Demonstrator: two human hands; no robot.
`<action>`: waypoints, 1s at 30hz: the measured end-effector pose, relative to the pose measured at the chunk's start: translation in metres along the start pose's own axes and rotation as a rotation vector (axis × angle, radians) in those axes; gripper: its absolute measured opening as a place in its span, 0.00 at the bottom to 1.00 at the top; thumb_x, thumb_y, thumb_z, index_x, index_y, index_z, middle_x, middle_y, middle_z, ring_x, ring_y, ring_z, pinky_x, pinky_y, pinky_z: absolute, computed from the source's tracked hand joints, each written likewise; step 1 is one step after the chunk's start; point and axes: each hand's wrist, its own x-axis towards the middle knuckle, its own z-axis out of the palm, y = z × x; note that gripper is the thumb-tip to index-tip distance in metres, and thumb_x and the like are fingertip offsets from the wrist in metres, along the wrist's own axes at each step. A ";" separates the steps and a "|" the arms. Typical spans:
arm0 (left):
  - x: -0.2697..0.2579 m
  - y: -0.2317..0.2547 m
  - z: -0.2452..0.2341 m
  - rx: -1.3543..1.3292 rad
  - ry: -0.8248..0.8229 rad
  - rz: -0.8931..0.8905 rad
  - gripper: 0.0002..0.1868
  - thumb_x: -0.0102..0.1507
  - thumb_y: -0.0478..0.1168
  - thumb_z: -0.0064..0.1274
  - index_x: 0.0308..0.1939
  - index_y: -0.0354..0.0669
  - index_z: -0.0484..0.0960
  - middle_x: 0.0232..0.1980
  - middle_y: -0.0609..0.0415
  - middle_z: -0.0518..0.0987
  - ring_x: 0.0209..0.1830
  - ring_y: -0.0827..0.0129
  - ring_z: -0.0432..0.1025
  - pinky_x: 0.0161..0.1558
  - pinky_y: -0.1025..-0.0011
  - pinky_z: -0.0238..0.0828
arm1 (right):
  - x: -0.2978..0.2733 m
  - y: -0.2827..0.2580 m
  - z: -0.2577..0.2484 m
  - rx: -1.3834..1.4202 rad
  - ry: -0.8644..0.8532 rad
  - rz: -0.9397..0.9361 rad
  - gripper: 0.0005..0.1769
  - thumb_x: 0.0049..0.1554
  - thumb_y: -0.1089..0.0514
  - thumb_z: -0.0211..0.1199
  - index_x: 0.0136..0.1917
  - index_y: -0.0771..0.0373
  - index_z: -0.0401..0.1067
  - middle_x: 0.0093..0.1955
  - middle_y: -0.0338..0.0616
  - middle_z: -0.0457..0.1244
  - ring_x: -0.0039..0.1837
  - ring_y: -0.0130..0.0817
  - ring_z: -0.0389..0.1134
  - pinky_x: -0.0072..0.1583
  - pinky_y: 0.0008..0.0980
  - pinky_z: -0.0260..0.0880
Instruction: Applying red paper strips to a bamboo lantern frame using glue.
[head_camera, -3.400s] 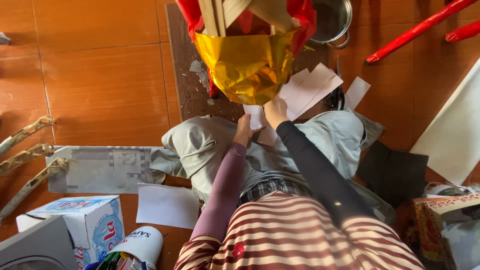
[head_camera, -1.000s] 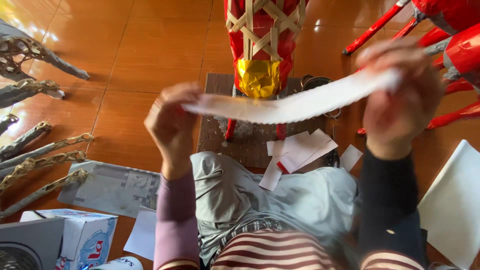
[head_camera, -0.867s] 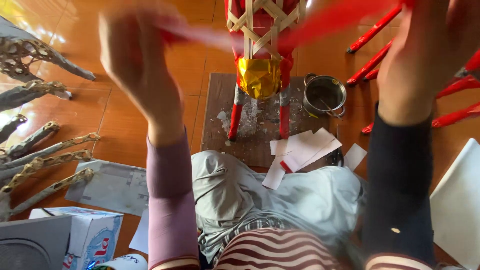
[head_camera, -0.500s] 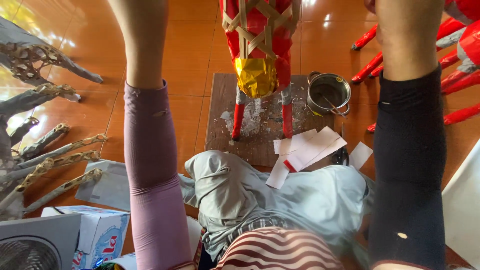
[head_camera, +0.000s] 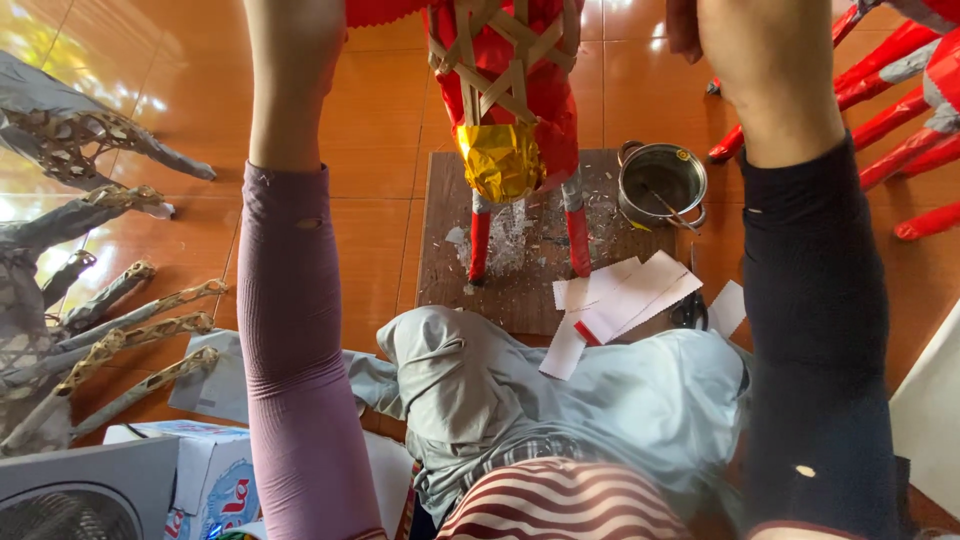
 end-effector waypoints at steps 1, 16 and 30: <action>0.014 0.020 0.011 0.007 -0.008 -0.011 0.11 0.76 0.34 0.52 0.38 0.40 0.75 0.31 0.58 0.74 0.26 0.77 0.67 0.29 0.76 0.63 | 0.000 -0.002 0.001 0.001 0.001 0.002 0.21 0.74 0.60 0.50 0.39 0.65 0.69 0.34 0.41 0.63 0.36 0.27 0.64 0.41 0.28 0.63; 0.058 0.056 0.041 0.111 -0.128 -0.169 0.16 0.76 0.38 0.51 0.32 0.42 0.74 0.24 0.59 0.71 0.19 0.78 0.66 0.22 0.77 0.59 | -0.006 -0.005 0.003 -0.020 0.029 0.053 0.22 0.74 0.58 0.48 0.40 0.64 0.70 0.33 0.39 0.63 0.35 0.24 0.65 0.38 0.26 0.63; 0.057 0.029 0.051 0.056 -0.167 -0.093 0.19 0.77 0.36 0.50 0.31 0.38 0.73 0.25 0.58 0.73 0.18 0.77 0.64 0.21 0.74 0.55 | -0.006 0.060 0.069 0.203 0.099 -0.255 0.14 0.79 0.63 0.48 0.53 0.69 0.71 0.44 0.41 0.67 0.45 0.24 0.70 0.49 0.24 0.71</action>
